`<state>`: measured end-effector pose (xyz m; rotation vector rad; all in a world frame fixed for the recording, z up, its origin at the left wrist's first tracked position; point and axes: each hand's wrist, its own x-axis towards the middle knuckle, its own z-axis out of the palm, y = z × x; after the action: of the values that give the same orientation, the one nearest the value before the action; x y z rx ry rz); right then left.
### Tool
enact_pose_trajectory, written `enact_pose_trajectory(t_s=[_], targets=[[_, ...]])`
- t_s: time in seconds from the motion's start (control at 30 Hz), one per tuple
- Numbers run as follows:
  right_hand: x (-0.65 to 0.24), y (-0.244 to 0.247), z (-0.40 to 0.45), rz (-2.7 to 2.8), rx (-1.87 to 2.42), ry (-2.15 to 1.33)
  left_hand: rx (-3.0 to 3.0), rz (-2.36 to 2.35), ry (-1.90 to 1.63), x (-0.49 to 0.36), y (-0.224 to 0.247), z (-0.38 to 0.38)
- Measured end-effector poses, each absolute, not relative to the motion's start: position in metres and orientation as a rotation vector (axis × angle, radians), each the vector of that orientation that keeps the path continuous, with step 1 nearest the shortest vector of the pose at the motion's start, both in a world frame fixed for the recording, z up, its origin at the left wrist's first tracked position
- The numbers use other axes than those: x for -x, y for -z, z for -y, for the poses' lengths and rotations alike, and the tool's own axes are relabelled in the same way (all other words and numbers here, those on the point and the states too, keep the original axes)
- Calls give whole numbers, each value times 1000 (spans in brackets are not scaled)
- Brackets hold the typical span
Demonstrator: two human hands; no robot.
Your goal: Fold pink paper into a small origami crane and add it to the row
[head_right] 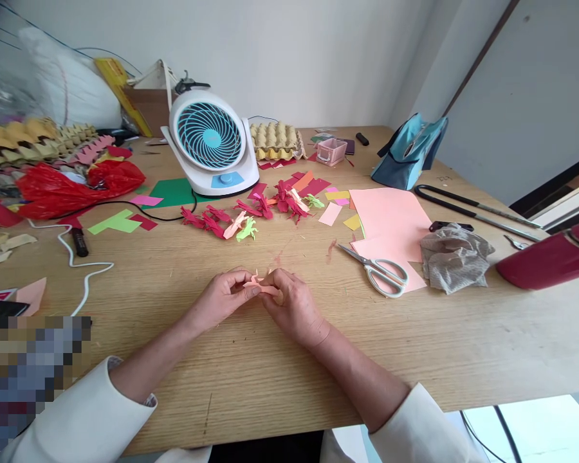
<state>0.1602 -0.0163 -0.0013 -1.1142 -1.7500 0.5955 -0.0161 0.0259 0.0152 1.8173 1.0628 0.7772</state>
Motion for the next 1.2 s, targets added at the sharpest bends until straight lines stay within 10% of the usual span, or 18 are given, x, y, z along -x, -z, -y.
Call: enact_pose_trajectory(t_s=[0.47,1.2], targets=[[-182,6,-6,1333,1165,-1088,-2507,-1188,-707,25,7,-42],[-179,-5,2,1602,1390,-812,-2559,-1193,-1002,30,-6,-37]])
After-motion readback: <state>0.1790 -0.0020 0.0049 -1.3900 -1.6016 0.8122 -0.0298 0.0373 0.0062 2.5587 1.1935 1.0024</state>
